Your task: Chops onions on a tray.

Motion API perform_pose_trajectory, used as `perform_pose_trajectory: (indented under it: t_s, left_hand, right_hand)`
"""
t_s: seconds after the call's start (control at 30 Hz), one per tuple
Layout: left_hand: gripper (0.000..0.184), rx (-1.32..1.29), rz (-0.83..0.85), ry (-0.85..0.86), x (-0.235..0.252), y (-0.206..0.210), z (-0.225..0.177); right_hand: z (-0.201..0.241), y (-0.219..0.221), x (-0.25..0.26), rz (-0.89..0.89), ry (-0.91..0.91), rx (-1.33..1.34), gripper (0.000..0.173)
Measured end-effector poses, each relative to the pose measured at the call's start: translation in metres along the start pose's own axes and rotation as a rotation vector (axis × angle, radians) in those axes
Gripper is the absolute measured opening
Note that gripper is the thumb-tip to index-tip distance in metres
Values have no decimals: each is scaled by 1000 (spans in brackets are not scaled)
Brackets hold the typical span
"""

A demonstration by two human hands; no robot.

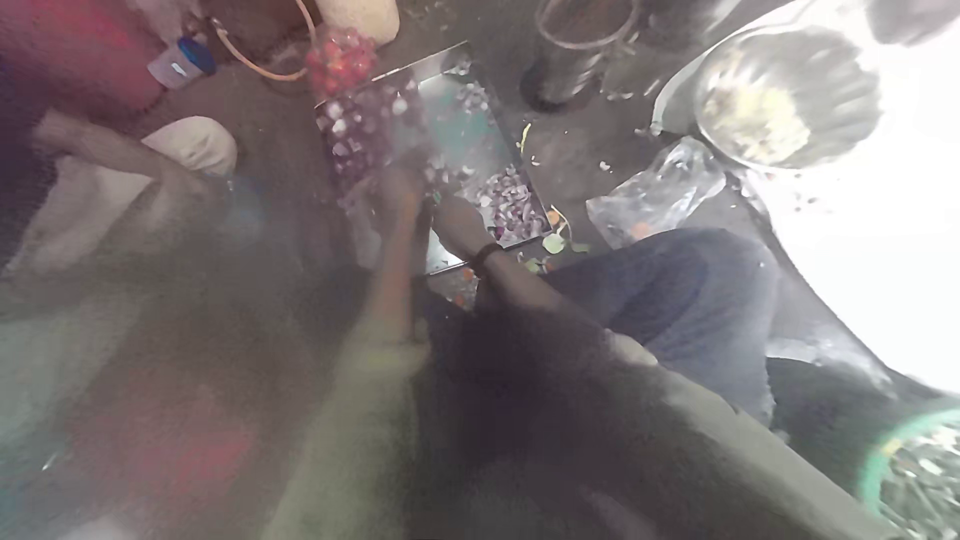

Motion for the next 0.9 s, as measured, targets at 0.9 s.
perform_pose_trajectory:
  t_s: [0.9]
  left_hand:
    - [22,-196,545,-377,9,111,39]
  right_hand:
    - [-4,18,5,3,16,-60,35]
Point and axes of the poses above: each hand's wrist, its own x-axis towards the middle knuckle, its own y-axis out of the palm, z = x × y, the point moved 4 cm from there along x, towards the middle knuckle, and after that the axes turned 12 degrees about -z, right-handed, at the moved point
